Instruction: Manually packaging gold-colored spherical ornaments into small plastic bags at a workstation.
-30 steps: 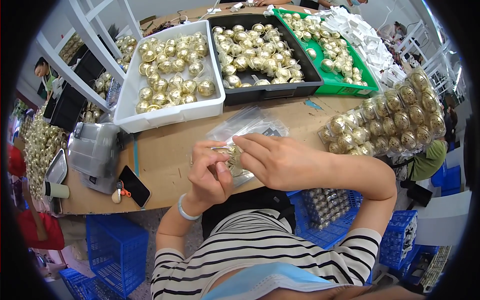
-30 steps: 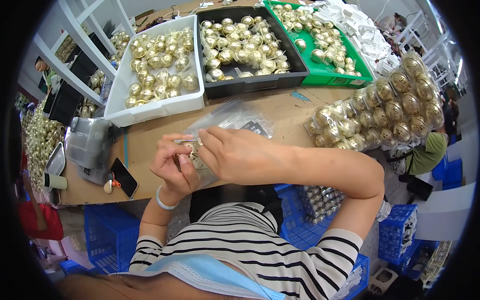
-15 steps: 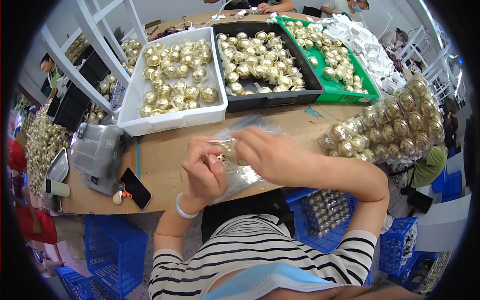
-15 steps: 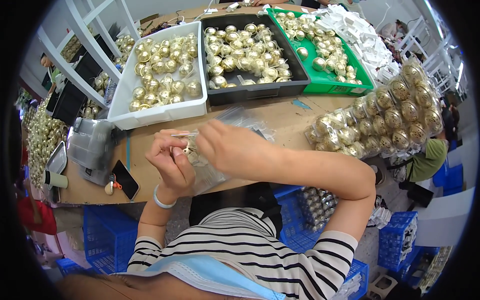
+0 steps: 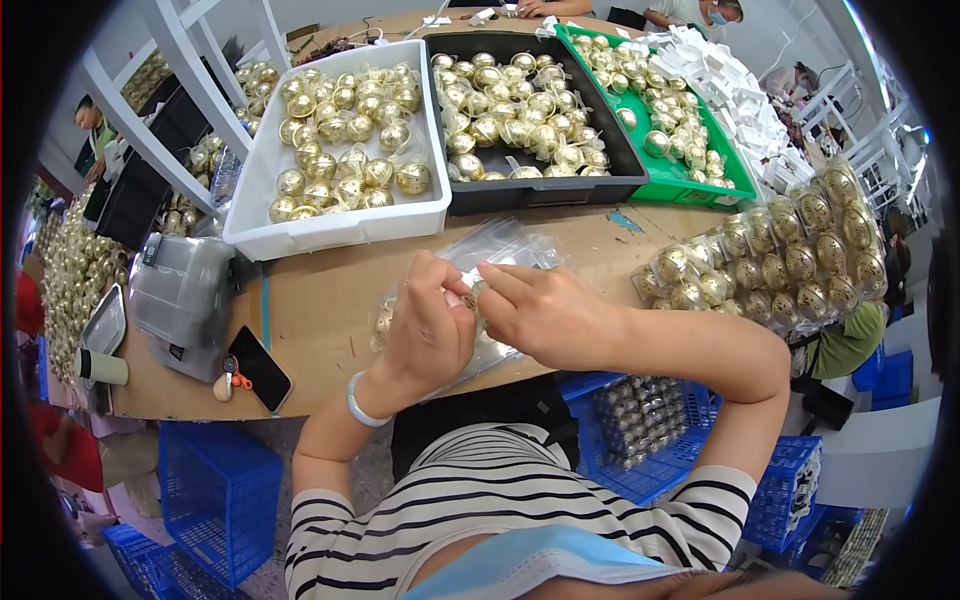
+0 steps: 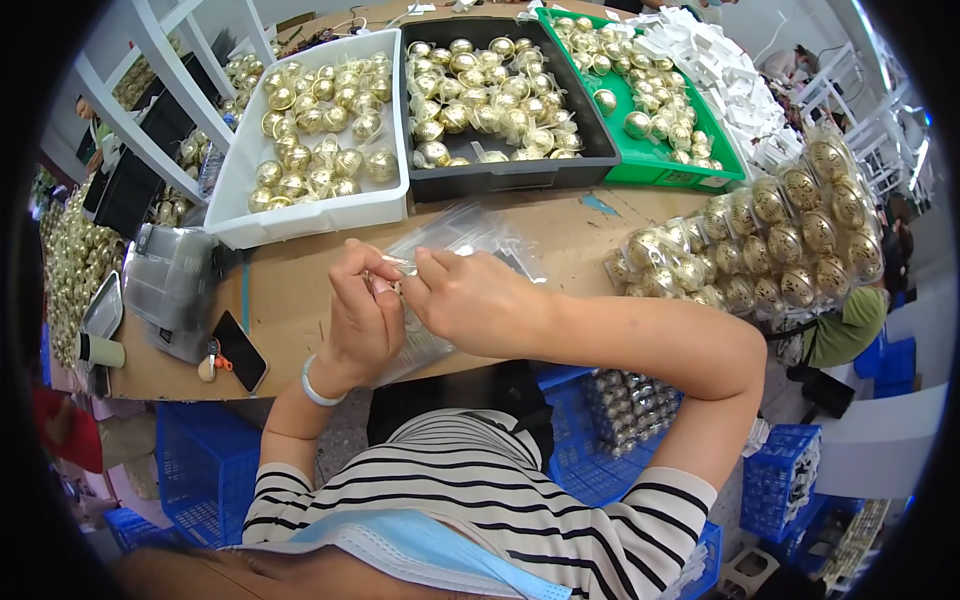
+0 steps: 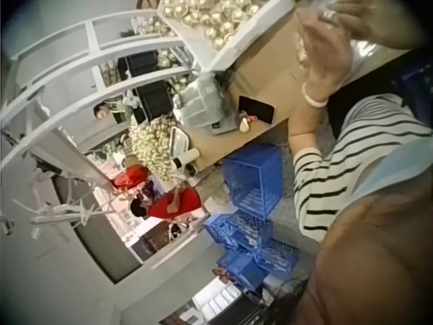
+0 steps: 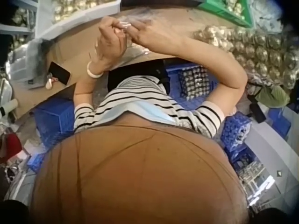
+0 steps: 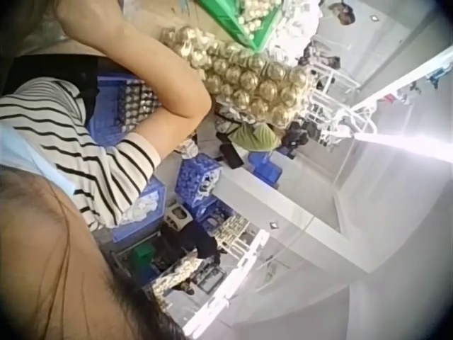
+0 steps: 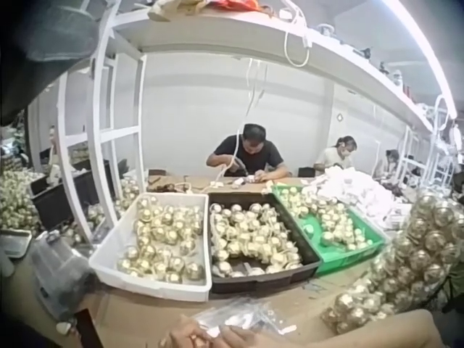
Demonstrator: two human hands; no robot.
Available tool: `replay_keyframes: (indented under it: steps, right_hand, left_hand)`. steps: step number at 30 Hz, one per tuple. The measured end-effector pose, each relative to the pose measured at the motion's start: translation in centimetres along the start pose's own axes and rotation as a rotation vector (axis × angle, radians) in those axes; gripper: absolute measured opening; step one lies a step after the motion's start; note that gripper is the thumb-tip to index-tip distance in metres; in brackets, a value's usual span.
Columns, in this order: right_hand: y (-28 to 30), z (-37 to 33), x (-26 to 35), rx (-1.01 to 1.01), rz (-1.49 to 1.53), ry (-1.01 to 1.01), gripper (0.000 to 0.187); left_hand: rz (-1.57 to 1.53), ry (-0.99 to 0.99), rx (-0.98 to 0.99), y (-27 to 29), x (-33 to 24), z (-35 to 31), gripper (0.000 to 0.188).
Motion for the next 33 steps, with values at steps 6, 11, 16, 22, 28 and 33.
replay_keyframes:
  steps: [6, 11, 16, 22, 28, 33]
  right_hand:
    - [0.5, 0.5, -0.4, 0.024, -0.063, 0.017, 0.023]
    - [2.5, 1.6, -3.2, 0.112, 0.305, -0.121, 0.014]
    - [3.2, 1.5, -3.6, 0.014, 0.755, -0.259, 0.013]
    - [2.1, 0.4, -2.4, -0.268, 0.881, -0.385, 0.014]
    - [1.8, 0.1, -0.7, -0.506, 0.884, -0.416, 0.010]
    - [1.7, 0.2, -0.9, -0.521, 0.732, -0.435, 0.005]
  left_hand:
    - [0.000, 0.038, -0.037, 0.0, 0.0, -0.1, 0.027]
    - [-0.070, 0.010, -0.112, 0.5, 0.3, -0.2, 0.028]
    - [-0.118, 0.005, -0.115, 1.3, 0.3, -0.4, 0.028]
    - [-0.043, -0.194, -0.312, 1.5, 0.1, -0.3, 0.028]
    - [0.174, -0.471, -0.280, 2.3, 0.1, 0.9, 0.041]
    - [0.245, -0.590, -0.161, 3.0, 0.6, 2.0, 0.039]
Point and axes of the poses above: each hand's wrist, its own z-axis towards the middle knuckle, its own y-axis out of the back of the hand, x = y × z, the point moved 2 cm from there along z, towards the middle knuckle, and after that the axes turned 3 degrees about -y, right-handed, at the moved point
